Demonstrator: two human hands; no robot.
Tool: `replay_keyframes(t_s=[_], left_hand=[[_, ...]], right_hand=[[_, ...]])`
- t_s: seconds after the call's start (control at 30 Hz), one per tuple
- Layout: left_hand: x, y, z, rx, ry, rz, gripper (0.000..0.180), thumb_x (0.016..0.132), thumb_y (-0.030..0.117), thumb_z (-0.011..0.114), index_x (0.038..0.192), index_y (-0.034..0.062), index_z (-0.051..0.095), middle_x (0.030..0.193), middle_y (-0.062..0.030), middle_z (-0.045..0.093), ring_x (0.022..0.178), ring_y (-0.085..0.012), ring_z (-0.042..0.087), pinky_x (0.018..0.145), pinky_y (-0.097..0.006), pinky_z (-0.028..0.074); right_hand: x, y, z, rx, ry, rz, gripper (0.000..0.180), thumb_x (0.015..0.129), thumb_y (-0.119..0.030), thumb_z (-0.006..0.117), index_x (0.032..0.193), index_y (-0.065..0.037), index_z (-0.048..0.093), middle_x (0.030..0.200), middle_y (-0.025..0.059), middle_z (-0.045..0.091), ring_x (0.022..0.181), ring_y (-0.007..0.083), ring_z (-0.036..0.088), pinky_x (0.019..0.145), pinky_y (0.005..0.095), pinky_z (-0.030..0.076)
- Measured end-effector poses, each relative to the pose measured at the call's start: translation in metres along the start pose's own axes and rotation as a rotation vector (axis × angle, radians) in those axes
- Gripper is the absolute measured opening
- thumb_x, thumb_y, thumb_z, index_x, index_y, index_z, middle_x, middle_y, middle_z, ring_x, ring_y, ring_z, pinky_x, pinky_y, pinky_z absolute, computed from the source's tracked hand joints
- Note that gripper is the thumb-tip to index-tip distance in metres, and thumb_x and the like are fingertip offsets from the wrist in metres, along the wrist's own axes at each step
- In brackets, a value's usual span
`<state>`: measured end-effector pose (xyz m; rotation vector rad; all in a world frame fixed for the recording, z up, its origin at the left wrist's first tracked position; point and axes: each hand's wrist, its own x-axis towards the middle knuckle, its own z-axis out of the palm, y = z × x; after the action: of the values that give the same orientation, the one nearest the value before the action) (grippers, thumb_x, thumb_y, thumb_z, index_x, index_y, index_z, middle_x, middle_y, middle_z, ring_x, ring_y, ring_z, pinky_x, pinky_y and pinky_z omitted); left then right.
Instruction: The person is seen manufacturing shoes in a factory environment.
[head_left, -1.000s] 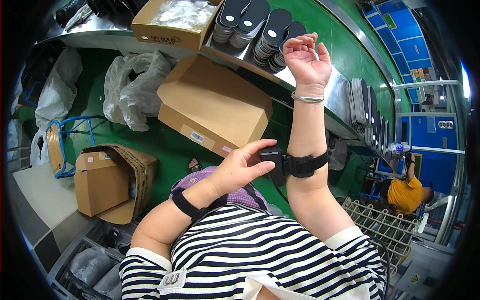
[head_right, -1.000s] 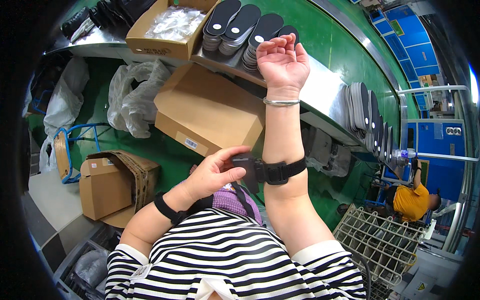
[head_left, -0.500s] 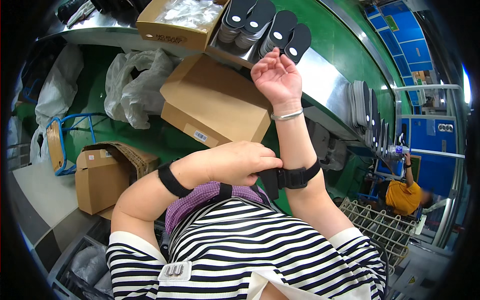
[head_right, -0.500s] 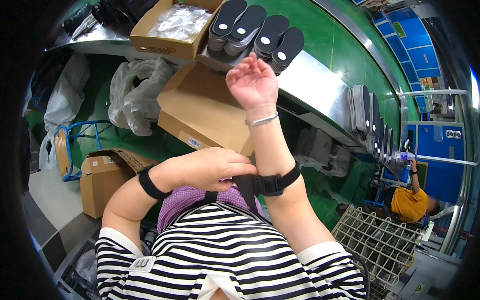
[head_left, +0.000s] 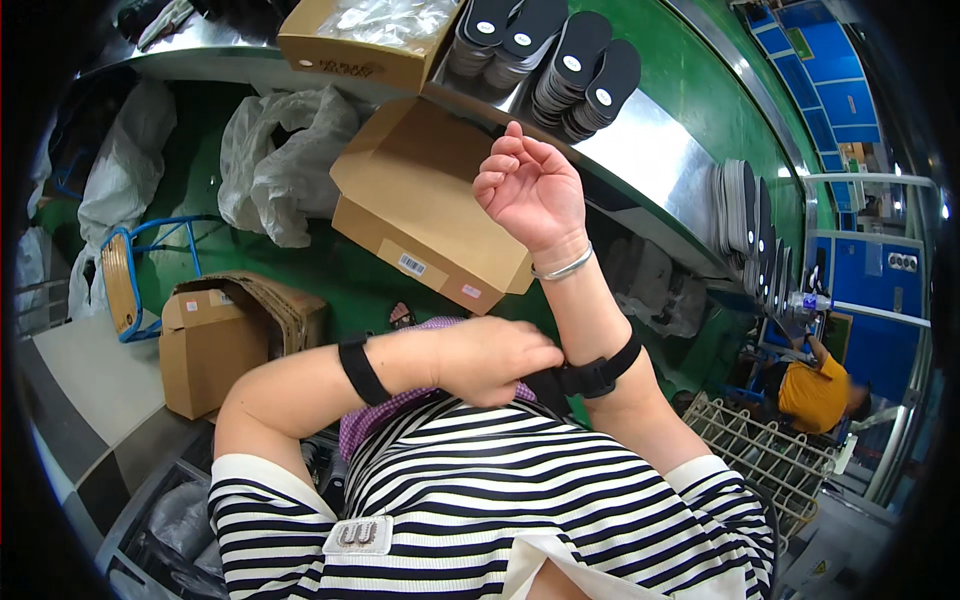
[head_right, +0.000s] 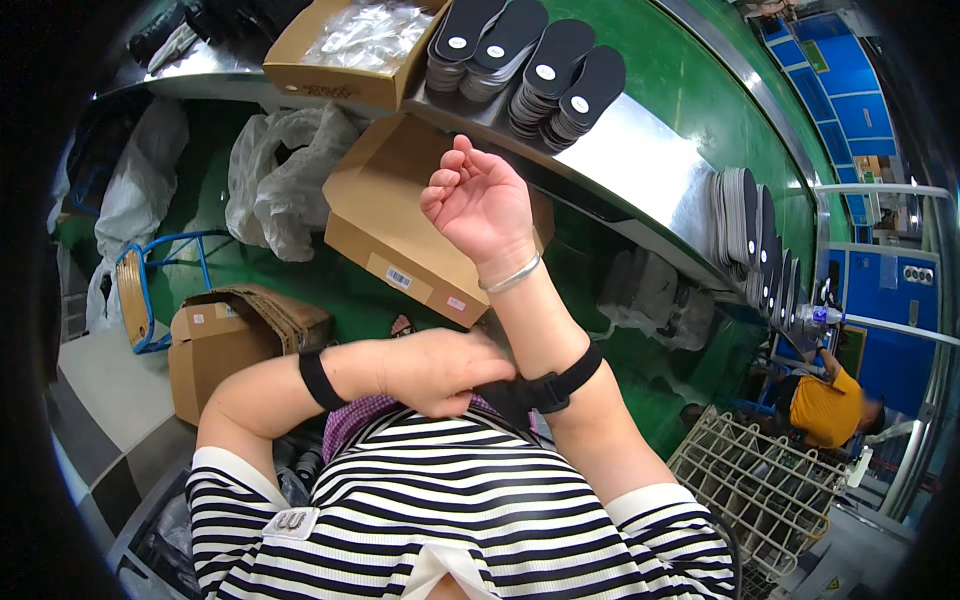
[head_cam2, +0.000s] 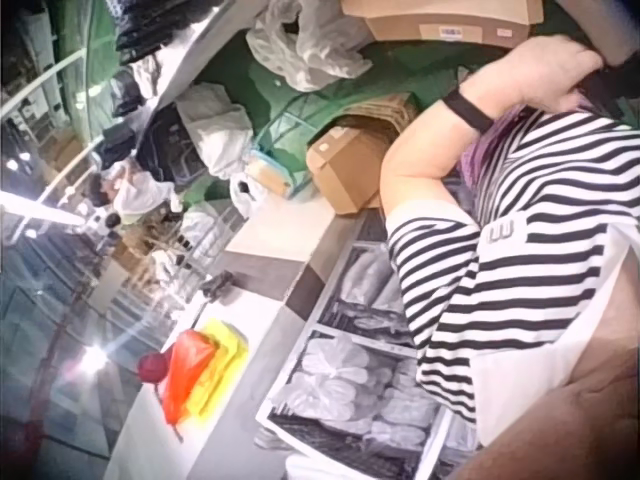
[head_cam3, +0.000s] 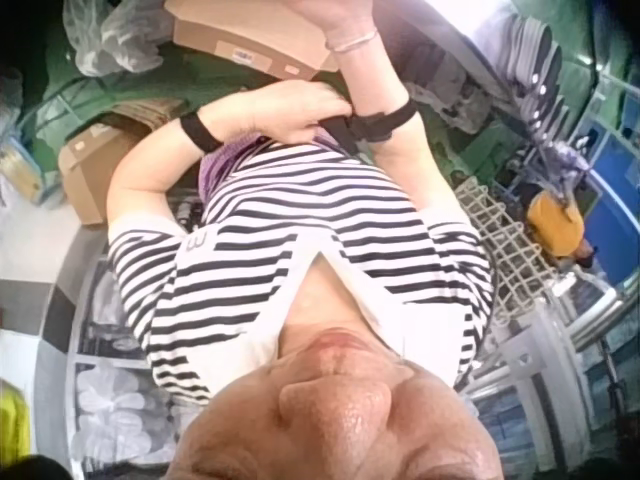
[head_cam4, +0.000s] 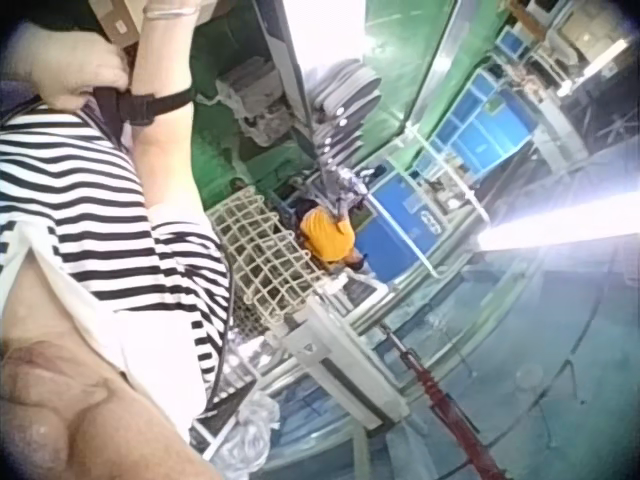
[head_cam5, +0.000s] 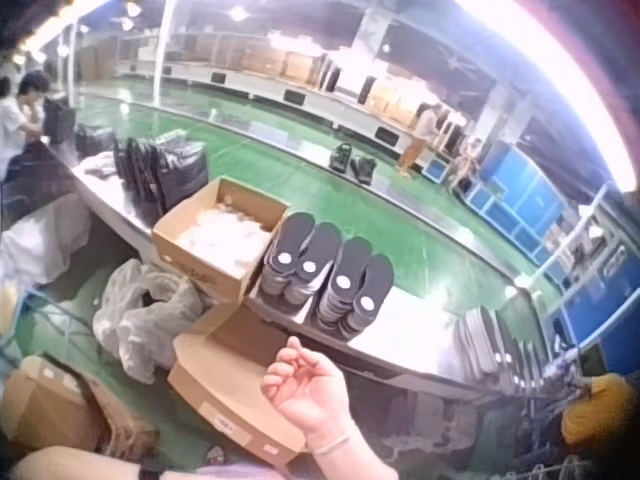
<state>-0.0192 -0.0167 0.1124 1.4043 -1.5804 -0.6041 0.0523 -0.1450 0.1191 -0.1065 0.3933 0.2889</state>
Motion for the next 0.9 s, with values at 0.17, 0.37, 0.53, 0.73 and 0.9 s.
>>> replay_keyframes(t_s=[0.17, 0.37, 0.53, 0.73, 0.9], left_hand=[[-0.005, -0.004, 0.013, -0.028, 0.151, 0.031, 0.047, 0.06, 0.002, 0.053, 0.106, -0.0009, 0.045, 0.102, -0.017, 0.052, 0.088, -0.0303, 0.053, 0.077, -0.036, 0.045], [0.008, -0.007, 0.012, 0.122, 0.14, -0.002, 0.051, 0.059, 0.003, 0.054, 0.109, -0.0031, 0.043, 0.102, -0.0202, 0.051, 0.091, -0.0326, 0.052, 0.078, -0.038, 0.045], [0.011, -0.002, 0.015, 0.205, 0.024, -0.068, 0.048, 0.057, 0.003, 0.054, 0.103, -0.0043, 0.044, 0.1, -0.0206, 0.05, 0.094, -0.0351, 0.05, 0.08, -0.039, 0.043], [0.033, 0.017, 0.009, 0.187, -0.204, -0.001, 0.041, 0.062, 0.005, 0.052, 0.102, -0.0028, 0.046, 0.1, -0.0205, 0.05, 0.092, -0.0356, 0.048, 0.078, -0.039, 0.043], [0.013, 0.003, 0.017, 0.242, -0.292, 0.063, 0.026, 0.066, 0.007, 0.048, 0.091, 0.0026, 0.054, 0.08, -0.0117, 0.057, 0.077, -0.0276, 0.054, 0.067, -0.035, 0.045]], right_hand=[[0.009, -0.026, -0.008, -0.013, -0.01, -0.111, 0.016, 0.079, -0.009, 0.041, 0.086, -0.005, 0.054, 0.071, 0.0007, 0.051, 0.064, 0.0126, 0.045, 0.061, 0.0279, 0.037], [0.014, -0.041, -0.036, -0.064, -0.081, -0.188, 0.009, 0.069, -0.007, 0.051, 0.077, -0.009, 0.054, 0.059, -0.0016, 0.047, 0.054, 0.0111, 0.045, 0.056, 0.0272, 0.038], [0.011, -0.02, -0.051, 0.066, 0.169, -0.167, 0.012, 0.068, -0.009, 0.049, 0.076, -0.014, 0.056, 0.058, -0.0025, 0.052, 0.05, 0.0118, 0.049, 0.048, 0.0282, 0.04], [-0.022, -0.003, -0.052, -0.045, 0.202, -0.101, 0.012, 0.073, -0.012, 0.048, 0.082, -0.016, 0.054, 0.062, -0.0054, 0.054, 0.051, 0.0087, 0.049, 0.048, 0.0253, 0.042], [-0.037, -0.01, -0.05, -0.087, 0.133, -0.127, 0.012, 0.075, -0.013, 0.048, 0.086, -0.015, 0.053, 0.065, -0.0057, 0.054, 0.052, 0.0085, 0.05, 0.048, 0.0252, 0.042]])
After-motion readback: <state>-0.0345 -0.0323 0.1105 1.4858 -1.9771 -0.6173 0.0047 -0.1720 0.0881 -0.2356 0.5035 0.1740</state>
